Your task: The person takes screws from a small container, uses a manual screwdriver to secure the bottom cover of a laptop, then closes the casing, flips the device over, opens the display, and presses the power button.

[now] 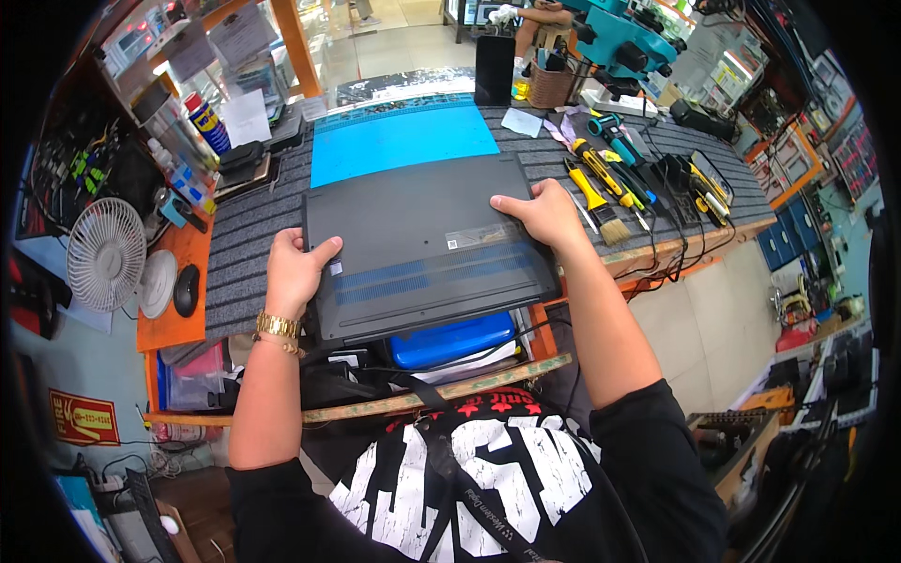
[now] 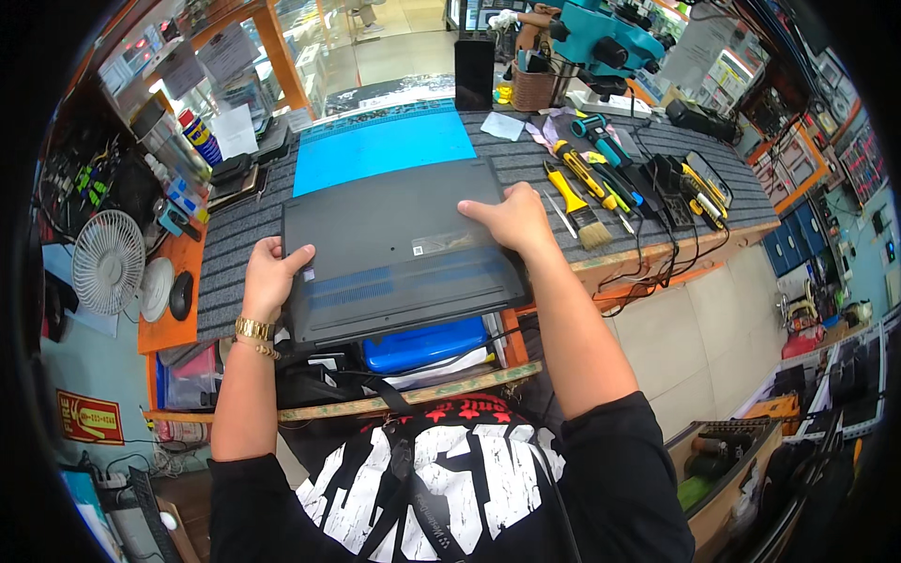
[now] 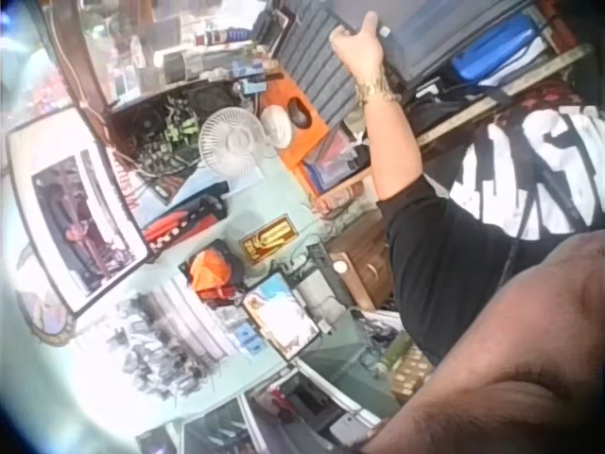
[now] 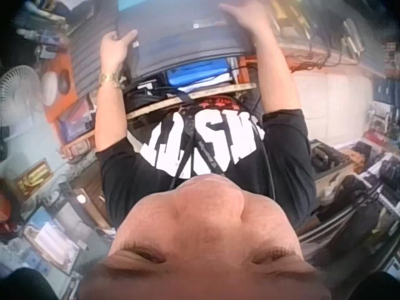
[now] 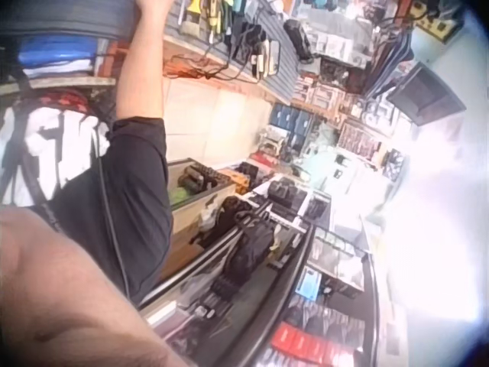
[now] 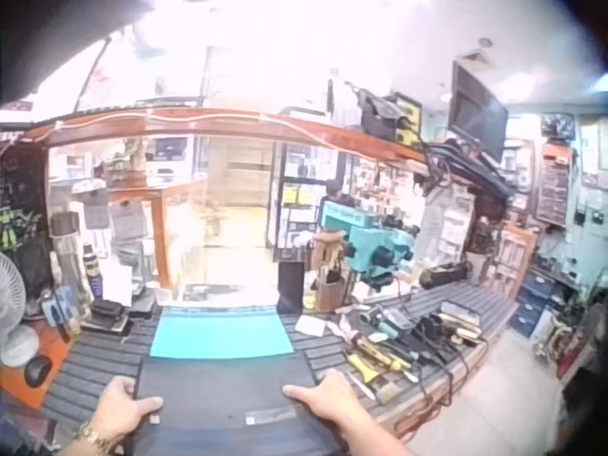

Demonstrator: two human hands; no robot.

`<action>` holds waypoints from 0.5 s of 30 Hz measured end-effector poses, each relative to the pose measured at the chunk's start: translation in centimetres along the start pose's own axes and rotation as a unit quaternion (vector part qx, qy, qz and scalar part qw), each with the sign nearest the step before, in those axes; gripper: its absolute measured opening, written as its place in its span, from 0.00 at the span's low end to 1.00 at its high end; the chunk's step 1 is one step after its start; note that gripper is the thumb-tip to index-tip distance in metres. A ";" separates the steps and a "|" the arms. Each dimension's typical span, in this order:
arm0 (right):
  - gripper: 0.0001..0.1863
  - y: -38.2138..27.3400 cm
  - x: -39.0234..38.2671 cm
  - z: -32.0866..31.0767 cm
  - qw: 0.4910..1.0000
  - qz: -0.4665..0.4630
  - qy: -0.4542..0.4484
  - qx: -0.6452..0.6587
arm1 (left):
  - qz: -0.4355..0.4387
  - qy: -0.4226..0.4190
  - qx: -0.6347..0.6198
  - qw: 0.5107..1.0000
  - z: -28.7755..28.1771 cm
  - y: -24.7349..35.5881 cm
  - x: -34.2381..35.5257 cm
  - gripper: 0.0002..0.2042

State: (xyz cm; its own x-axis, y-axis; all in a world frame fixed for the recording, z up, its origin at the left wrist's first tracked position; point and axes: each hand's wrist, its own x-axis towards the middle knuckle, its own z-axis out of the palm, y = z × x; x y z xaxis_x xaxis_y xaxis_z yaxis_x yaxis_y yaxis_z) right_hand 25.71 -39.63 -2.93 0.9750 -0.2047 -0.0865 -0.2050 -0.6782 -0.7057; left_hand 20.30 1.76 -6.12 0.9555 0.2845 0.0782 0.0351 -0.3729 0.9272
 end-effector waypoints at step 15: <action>0.38 -3.4 -1.6 -5.2 0.934 -0.246 -0.002 0.258 | 0.139 -0.090 -0.221 0.961 -5.2 5.9 -0.8 0.19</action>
State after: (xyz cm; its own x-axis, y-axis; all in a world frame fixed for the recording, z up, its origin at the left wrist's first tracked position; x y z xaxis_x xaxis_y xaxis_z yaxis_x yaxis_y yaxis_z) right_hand 24.37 -40.62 3.25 0.9409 0.0443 0.3357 0.3354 -0.2582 -0.9060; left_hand 18.17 3.92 1.21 0.9467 0.0563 0.3172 -0.3182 0.0096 0.9480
